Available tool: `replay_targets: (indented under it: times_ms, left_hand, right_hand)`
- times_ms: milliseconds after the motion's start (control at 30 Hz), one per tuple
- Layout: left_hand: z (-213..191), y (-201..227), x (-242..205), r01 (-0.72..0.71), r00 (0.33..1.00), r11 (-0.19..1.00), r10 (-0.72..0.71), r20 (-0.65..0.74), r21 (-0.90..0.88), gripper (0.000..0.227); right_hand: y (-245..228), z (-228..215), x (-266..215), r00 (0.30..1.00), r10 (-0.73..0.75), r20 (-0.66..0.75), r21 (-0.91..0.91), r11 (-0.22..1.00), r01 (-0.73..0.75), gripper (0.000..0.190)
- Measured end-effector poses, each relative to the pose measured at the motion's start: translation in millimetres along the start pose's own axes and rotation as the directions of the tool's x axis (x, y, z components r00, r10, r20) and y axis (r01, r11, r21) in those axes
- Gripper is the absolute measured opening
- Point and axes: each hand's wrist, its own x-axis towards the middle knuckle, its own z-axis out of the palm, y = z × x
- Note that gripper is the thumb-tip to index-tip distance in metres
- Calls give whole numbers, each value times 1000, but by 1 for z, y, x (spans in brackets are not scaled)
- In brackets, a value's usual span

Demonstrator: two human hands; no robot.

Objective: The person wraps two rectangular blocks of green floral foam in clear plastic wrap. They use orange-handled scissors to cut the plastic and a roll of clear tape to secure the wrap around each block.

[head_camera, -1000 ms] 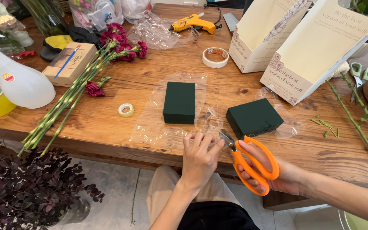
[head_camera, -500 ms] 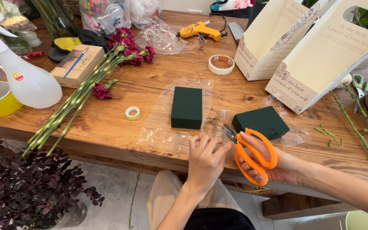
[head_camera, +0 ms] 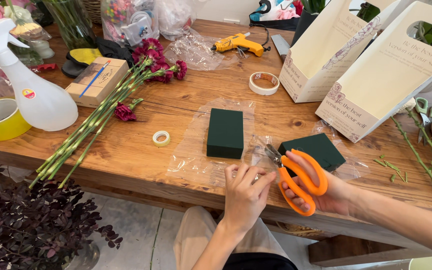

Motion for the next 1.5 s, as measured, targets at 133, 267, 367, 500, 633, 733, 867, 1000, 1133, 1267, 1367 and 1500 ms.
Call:
replay_targets:
  times_ms: [133, 267, 367, 500, 633, 733, 867, 1000, 1133, 1267, 1367, 1500]
  left_hand:
    - [-1, -1, 1, 10, 1000, 999, -11, -20, -34, 15]
    - [-3, -1, 2, 16, 1000, 998, -18, -24, -53, 15]
    - [-4, 0, 3, 21, 1000, 998, -22, -22, -55, 15]
    - [-6, -1, 4, 23, 999, 998, -25, -29, -59, 15]
    - [-11, -1, 8, 19, 999, 995, -23, -40, -100, 10]
    - [-13, 0, 9, 35, 999, 993, -39, -34, -109, 12]
    - [-31, -6, 21, 1, 996, 989, -15, -89, -151, 8]
    - [-63, -42, 58, -34, 987, 994, 18, -157, -105, 11]
    - [-74, -169, 103, 494, 791, 781, -586, -176, -382, 13]
    - [-26, -325, 73, 734, 626, 659, -750, -214, -164, 23]
    - [-27, -327, 65, 834, 533, 550, -822, -200, -40, 49]
    - [-70, -268, 66, 774, 631, 633, -767, -117, 20, 48]
  right_hand:
    - [-5, -2, 6, 1000, -11, 5, -27, 1000, 11, 77]
    - [-6, -2, 10, 998, -59, 17, -11, 998, 59, 70]
    - [-11, -4, 14, 992, -40, 118, 21, 999, 38, 75]
    - [-15, 4, 13, 999, -13, 34, 17, 1000, 12, 77]
    - [-14, -3, 25, 996, -41, 78, 94, 995, 33, 80]
    - [-20, -5, 33, 997, -49, 57, 100, 994, 44, 85]
    - [-30, -11, 43, 976, -184, 121, 90, 981, 173, 69]
    - [-73, 10, 40, 972, -220, 87, 74, 974, 214, 66]
    - [-131, 61, 42, 853, -480, 205, -418, 745, 519, 63]
    - [-181, 81, 101, 728, -680, 82, -800, 391, 455, 36]
    - [-213, 81, 159, 652, -757, -36, -992, -52, -114, 60]
    - [-230, 66, 222, 573, -819, -7, -977, -116, -178, 64]
